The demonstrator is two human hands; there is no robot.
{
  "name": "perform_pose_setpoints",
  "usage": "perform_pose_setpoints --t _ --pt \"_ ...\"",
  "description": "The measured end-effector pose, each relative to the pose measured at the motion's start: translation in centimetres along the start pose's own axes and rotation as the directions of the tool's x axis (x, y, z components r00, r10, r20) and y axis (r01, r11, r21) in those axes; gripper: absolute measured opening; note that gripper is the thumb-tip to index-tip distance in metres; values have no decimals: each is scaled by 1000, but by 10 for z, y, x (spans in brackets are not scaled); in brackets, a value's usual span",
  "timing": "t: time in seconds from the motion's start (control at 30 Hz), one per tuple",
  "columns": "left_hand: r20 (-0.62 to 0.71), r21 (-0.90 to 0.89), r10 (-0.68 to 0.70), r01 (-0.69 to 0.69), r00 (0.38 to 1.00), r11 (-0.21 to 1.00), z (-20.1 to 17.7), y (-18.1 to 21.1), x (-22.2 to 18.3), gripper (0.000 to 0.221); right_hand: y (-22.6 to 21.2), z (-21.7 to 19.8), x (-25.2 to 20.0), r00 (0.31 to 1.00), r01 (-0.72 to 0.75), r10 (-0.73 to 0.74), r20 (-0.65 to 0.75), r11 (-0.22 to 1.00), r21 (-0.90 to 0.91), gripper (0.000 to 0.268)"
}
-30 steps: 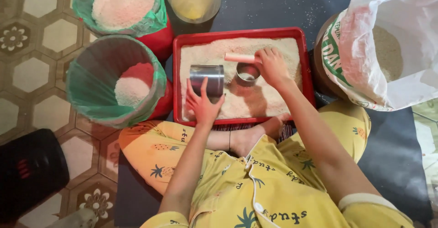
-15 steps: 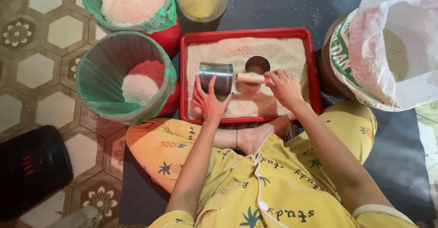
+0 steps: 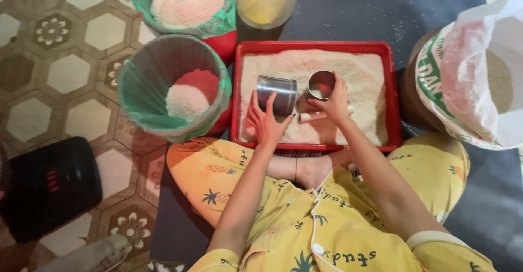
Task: A person sitting on the floor measures grains by scooping them into metal cups from a tray and pouring them into bags.
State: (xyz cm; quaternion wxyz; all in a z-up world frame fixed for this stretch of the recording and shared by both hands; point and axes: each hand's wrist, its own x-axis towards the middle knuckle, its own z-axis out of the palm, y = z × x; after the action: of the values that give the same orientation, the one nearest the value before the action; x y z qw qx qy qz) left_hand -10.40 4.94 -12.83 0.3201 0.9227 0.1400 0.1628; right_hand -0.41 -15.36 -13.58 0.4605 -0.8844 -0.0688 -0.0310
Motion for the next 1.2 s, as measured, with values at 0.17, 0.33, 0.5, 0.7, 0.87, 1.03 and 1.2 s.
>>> perform_pose_setpoints --t 0.17,0.33,0.5,0.7,0.87,1.03,1.2 --pt "1 7 -10 10 1000 1000 -1 3 0 100 22 8 6 997 -29 34 -75 998 61 124" --pt "-40 -3 8 -8 999 1000 2 2 1 98 29 -7 0 972 8 125 -198 828 561 118" --pt "-49 22 1 0 999 1000 3 2 1 98 -10 -33 4 959 64 157 -236 693 718 97" --pt "-25 -32 16 -17 1000 999 6 -3 1 98 -145 -85 25 960 271 -275 -55 860 432 85" --pt "-154 44 157 -152 976 987 -1 -1 0 91 -244 -79 50 721 670 -660 211 742 33 99" --pt "-63 36 83 -81 995 996 -1 2 -1 100 -320 -49 75 312 912 -832 459 127 -391 98" --pt "-66 48 99 -96 993 994 -1 0 -1 96 -363 0 85 54 665 -884 464 -315 -677 69"
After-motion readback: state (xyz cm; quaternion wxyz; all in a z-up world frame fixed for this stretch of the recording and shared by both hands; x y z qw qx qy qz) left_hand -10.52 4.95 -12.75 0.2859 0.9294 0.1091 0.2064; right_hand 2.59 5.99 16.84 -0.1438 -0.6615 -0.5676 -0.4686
